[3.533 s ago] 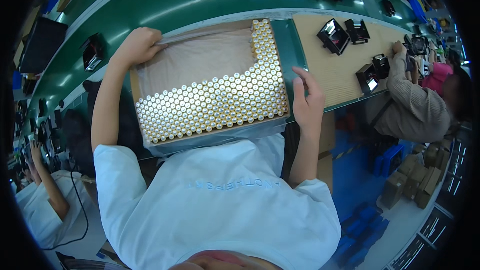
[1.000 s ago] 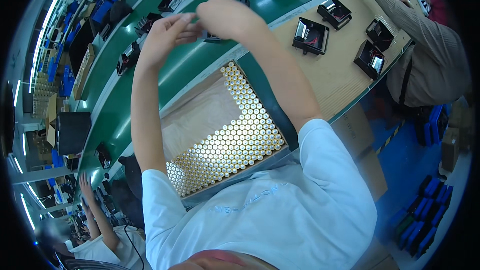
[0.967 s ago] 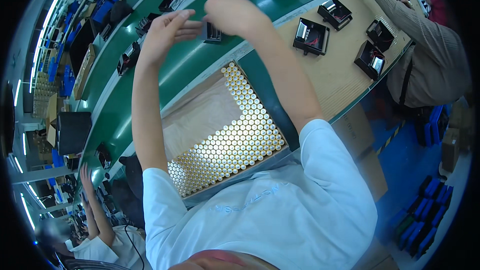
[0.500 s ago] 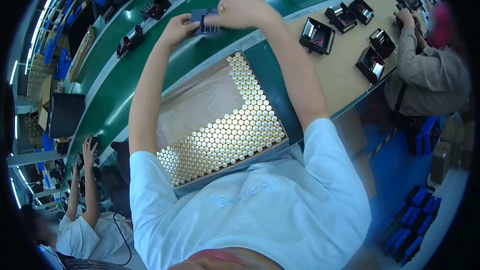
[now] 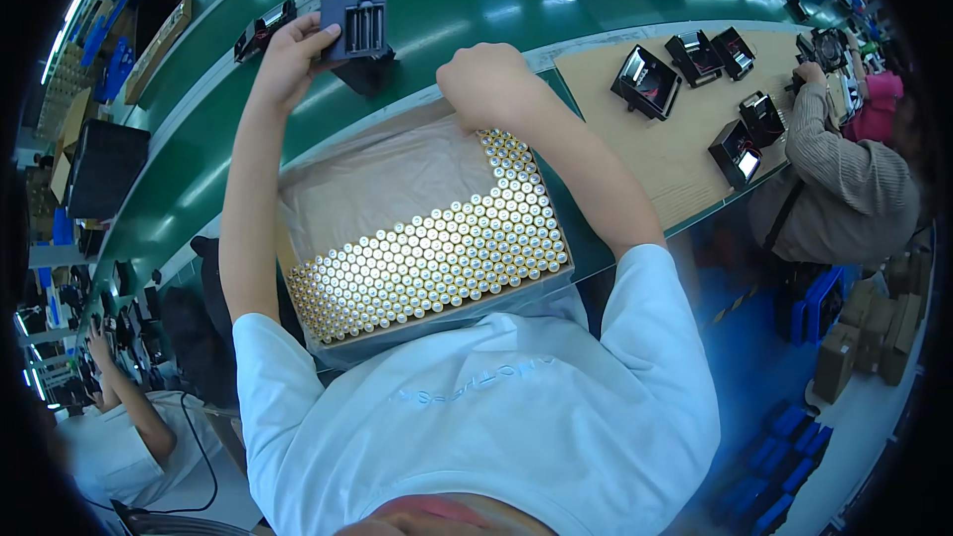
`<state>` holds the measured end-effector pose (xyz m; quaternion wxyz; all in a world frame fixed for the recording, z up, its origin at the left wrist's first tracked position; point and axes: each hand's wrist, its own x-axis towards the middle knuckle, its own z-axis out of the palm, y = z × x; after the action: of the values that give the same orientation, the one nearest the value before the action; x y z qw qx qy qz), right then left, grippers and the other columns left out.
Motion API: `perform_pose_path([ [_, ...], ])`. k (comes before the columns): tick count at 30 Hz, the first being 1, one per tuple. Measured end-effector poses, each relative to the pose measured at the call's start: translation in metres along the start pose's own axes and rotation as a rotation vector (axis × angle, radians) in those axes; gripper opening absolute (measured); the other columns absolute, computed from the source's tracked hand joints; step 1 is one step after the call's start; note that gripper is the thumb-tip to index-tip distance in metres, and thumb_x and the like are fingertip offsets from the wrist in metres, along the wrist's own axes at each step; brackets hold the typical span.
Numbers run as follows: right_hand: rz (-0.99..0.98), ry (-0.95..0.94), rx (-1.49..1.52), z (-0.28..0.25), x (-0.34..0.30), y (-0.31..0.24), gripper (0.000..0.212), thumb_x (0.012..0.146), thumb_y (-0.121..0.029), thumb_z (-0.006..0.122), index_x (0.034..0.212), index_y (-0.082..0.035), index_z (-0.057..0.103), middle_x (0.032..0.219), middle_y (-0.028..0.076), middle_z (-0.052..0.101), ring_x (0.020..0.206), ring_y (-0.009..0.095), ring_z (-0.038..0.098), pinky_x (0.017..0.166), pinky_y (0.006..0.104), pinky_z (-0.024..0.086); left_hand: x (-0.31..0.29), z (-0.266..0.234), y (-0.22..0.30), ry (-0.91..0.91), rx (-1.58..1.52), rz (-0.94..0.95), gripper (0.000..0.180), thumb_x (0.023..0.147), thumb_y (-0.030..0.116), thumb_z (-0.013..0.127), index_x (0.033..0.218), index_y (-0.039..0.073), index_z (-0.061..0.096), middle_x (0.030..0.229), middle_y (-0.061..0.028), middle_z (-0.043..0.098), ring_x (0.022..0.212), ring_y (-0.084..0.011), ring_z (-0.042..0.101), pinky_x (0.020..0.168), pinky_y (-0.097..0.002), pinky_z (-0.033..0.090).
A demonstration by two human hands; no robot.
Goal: The worker is assembling small gold-colored connectors into black plastic housings on an assembly line.
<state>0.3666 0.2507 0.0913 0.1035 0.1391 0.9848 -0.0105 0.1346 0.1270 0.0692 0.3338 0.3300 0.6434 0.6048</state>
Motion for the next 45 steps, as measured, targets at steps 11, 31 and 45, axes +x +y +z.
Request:
perform_pose_path([
  [11, -0.119, 0.123, 0.033, -0.006, 0.006, 0.003, 0.015, 0.077, -0.018, 0.072, 0.081, -0.003, 0.073, 0.07, 0.009, 0.068, 0.06, 0.027, 0.061, 0.058, 0.0352, 0.048, -0.015, -0.006, 0.003, 0.067, -0.033, -0.082, 0.029, 0.092, 0.001, 0.057, 0.12, -0.006, 0.054, 0.104, -0.0153, 0.064, 0.087, -0.0197, 0.066, 0.082, -0.0316, 0.056],
  [31, -0.336, 0.524, 0.401, -0.041, 0.178, -0.105, 0.049, 0.09, -0.041, 0.058, 0.074, 0.005, 0.067, 0.068, 0.014, 0.065, 0.056, 0.029, 0.055, 0.06, 0.0367, 0.048, -0.057, -0.067, -0.019, 0.222, -0.533, -0.072, 0.035, 0.102, 0.018, 0.041, 0.13, -0.003, 0.04, 0.118, -0.02, 0.056, 0.103, -0.0266, 0.062, 0.085, -0.0408, 0.056],
  [45, -0.5, 0.485, 1.037, -0.037, 0.181, -0.158, 0.021, 0.096, -0.022, 0.057, 0.094, -0.005, 0.068, 0.088, 0.007, 0.067, 0.081, 0.019, 0.059, 0.076, 0.0295, 0.046, -0.074, -0.113, -0.033, 0.536, -0.374, -0.036, 0.034, 0.099, 0.015, 0.054, 0.124, -0.005, 0.044, 0.111, -0.0195, 0.056, 0.095, -0.0239, 0.063, 0.075, -0.0352, 0.06],
])
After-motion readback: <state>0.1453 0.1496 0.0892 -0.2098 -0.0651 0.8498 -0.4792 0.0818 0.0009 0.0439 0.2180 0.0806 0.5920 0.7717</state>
